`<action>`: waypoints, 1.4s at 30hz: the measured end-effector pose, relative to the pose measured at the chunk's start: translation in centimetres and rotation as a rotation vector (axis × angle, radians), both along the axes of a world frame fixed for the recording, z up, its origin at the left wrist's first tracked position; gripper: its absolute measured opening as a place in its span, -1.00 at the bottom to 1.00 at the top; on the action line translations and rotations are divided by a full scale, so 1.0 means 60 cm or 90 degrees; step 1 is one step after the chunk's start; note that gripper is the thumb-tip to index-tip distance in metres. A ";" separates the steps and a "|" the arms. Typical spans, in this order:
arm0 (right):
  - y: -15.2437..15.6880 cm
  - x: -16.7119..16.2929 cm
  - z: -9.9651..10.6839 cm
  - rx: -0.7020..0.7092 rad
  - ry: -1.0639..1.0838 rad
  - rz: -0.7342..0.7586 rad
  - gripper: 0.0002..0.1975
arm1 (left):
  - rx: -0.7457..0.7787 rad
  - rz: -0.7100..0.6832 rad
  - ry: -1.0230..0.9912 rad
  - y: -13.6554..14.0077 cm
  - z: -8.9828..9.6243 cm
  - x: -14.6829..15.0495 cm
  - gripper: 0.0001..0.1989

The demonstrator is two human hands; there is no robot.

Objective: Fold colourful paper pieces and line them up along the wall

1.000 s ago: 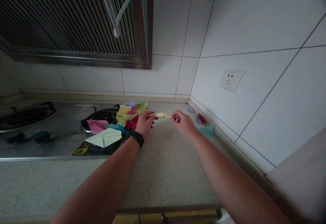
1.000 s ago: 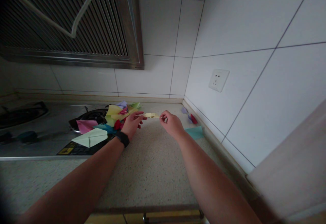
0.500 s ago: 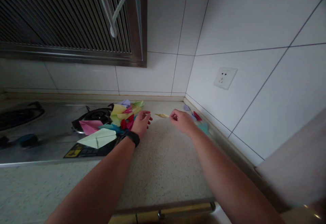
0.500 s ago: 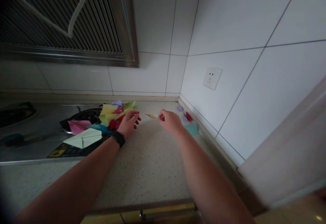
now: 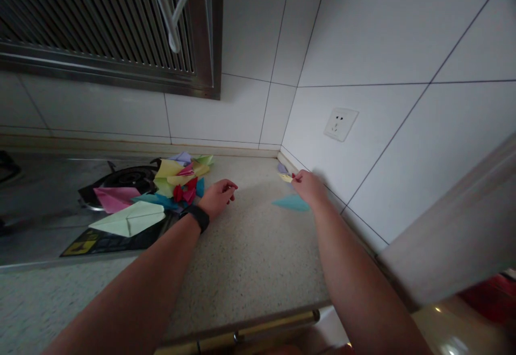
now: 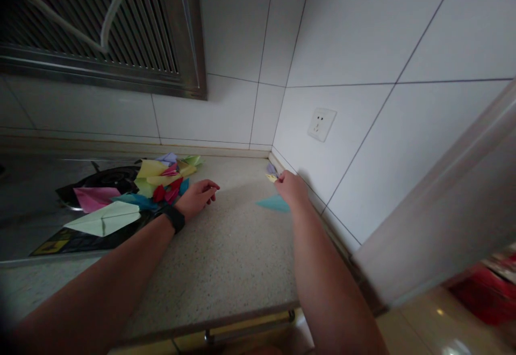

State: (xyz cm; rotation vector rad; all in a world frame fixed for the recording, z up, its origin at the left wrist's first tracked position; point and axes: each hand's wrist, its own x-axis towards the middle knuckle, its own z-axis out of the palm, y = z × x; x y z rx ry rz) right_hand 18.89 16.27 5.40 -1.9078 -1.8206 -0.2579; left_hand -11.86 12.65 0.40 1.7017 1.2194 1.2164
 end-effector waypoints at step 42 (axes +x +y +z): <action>-0.018 -0.003 0.014 -0.308 -0.159 0.081 -0.65 | -0.001 -0.057 0.137 -0.009 0.004 0.000 -0.73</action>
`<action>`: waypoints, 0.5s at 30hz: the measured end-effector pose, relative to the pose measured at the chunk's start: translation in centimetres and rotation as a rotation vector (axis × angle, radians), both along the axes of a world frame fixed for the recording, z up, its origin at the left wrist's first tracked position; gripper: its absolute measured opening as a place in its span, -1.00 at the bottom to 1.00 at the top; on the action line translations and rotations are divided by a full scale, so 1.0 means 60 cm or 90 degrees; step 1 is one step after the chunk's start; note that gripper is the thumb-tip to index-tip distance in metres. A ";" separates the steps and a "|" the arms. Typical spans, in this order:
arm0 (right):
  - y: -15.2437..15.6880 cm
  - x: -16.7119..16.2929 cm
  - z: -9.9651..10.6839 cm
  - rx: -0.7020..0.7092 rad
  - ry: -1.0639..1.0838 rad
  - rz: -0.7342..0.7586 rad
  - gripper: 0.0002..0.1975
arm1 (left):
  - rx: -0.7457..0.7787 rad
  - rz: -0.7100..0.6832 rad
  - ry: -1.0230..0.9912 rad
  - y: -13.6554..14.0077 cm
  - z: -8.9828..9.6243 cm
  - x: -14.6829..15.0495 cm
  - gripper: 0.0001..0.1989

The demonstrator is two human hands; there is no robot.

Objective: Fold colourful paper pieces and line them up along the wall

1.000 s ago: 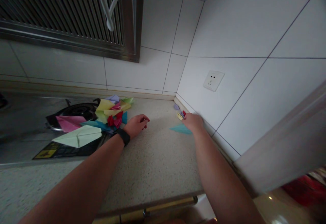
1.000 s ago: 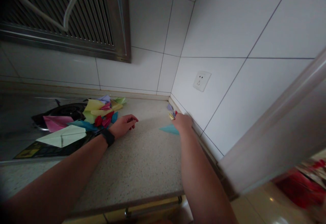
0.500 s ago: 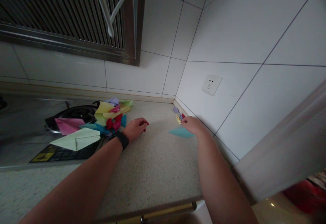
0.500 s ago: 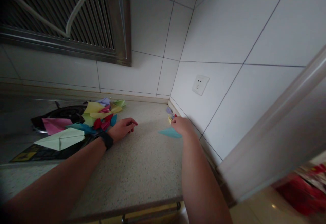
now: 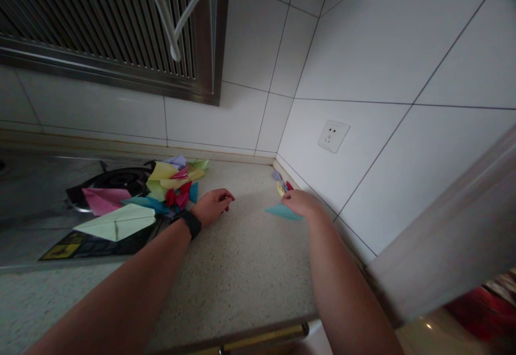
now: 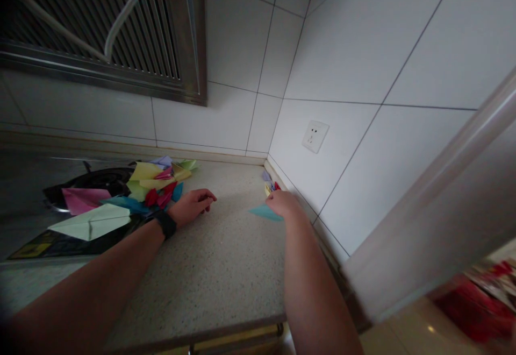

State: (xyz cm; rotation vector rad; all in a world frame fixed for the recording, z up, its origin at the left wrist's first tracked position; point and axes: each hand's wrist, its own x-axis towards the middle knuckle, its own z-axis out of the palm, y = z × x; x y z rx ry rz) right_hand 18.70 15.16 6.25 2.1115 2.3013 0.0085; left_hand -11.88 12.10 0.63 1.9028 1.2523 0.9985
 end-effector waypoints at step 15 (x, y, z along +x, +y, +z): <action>0.007 -0.008 -0.007 0.017 -0.003 -0.016 -0.51 | 0.005 0.006 0.014 -0.006 0.008 0.003 -0.72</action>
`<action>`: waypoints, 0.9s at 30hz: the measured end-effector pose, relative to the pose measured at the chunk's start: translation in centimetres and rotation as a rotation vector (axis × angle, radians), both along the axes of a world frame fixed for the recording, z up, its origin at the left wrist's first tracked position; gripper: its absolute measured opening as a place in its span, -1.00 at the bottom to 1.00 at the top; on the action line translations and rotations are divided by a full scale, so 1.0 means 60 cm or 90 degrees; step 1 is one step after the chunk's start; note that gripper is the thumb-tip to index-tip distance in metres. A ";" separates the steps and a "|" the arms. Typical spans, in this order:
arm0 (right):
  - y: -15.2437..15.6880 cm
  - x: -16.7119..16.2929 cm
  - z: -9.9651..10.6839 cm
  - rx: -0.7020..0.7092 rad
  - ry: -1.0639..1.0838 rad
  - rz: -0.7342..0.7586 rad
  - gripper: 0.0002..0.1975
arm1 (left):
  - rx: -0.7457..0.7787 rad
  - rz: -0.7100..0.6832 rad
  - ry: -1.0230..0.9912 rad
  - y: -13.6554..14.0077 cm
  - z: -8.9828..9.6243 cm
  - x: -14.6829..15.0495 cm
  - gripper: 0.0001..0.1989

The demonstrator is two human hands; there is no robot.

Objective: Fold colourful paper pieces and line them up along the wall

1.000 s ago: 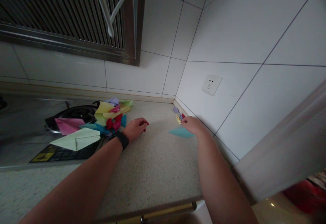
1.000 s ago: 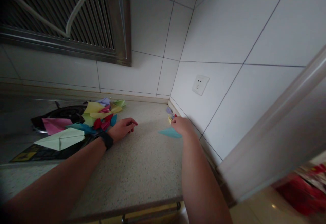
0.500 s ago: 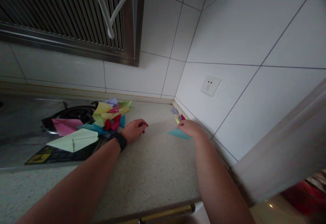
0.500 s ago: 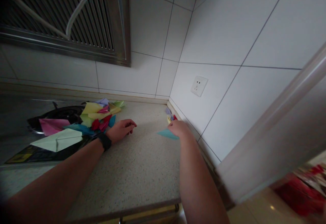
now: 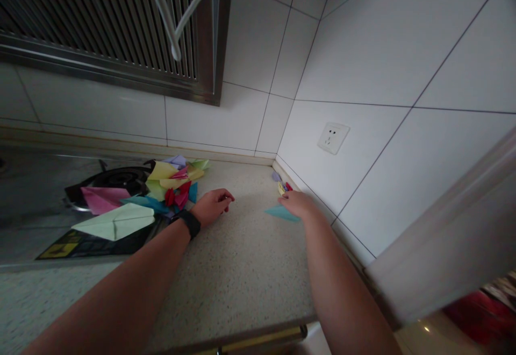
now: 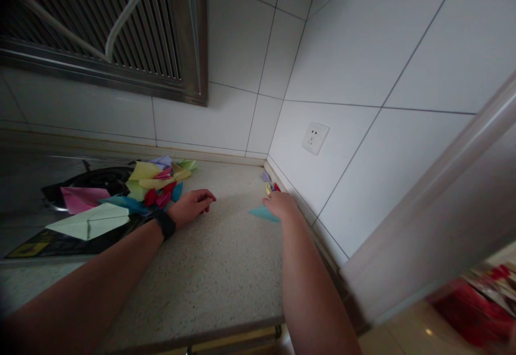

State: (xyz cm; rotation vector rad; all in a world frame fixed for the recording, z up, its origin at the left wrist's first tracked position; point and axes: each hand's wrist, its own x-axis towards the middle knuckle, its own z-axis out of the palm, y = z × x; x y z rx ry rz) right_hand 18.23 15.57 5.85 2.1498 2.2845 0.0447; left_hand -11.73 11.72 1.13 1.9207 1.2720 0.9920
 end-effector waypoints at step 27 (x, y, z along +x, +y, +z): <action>-0.007 0.010 0.032 0.139 0.129 -0.098 -0.58 | 0.004 -0.001 0.012 -0.003 0.003 0.000 -0.72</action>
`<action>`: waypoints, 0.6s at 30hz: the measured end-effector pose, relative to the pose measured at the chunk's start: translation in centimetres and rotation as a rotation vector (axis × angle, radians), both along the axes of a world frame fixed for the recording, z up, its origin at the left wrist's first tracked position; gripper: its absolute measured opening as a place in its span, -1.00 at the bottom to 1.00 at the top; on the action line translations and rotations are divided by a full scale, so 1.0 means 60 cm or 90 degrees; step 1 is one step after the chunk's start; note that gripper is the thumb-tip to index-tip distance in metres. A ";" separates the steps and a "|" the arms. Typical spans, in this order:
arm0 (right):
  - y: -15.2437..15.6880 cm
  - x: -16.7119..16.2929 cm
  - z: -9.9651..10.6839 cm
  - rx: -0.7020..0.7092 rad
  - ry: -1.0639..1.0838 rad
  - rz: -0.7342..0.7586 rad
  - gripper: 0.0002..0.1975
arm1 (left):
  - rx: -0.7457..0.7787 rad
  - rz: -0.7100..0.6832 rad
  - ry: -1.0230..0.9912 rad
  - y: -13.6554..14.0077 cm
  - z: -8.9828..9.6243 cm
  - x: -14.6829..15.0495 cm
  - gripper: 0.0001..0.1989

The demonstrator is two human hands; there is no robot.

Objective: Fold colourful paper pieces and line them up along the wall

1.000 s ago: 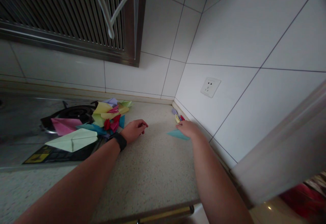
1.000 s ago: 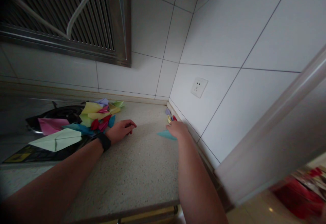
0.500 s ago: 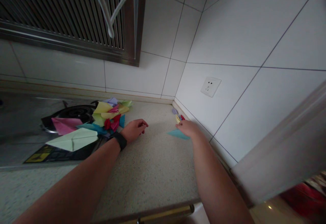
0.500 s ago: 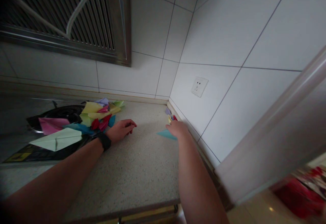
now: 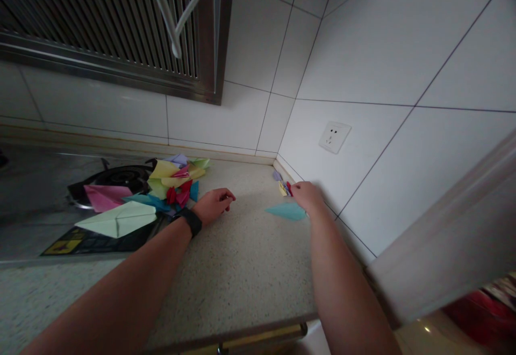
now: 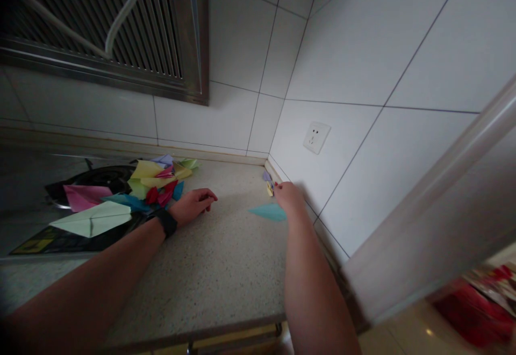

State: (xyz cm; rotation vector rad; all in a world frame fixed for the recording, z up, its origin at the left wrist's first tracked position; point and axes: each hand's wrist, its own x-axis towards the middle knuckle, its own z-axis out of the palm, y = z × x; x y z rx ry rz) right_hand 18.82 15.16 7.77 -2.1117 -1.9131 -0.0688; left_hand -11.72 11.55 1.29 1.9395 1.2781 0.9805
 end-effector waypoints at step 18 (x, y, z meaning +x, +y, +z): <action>-0.054 -0.146 -0.031 0.001 0.178 0.521 -0.74 | 0.027 -0.005 0.050 -0.006 0.005 0.002 -0.74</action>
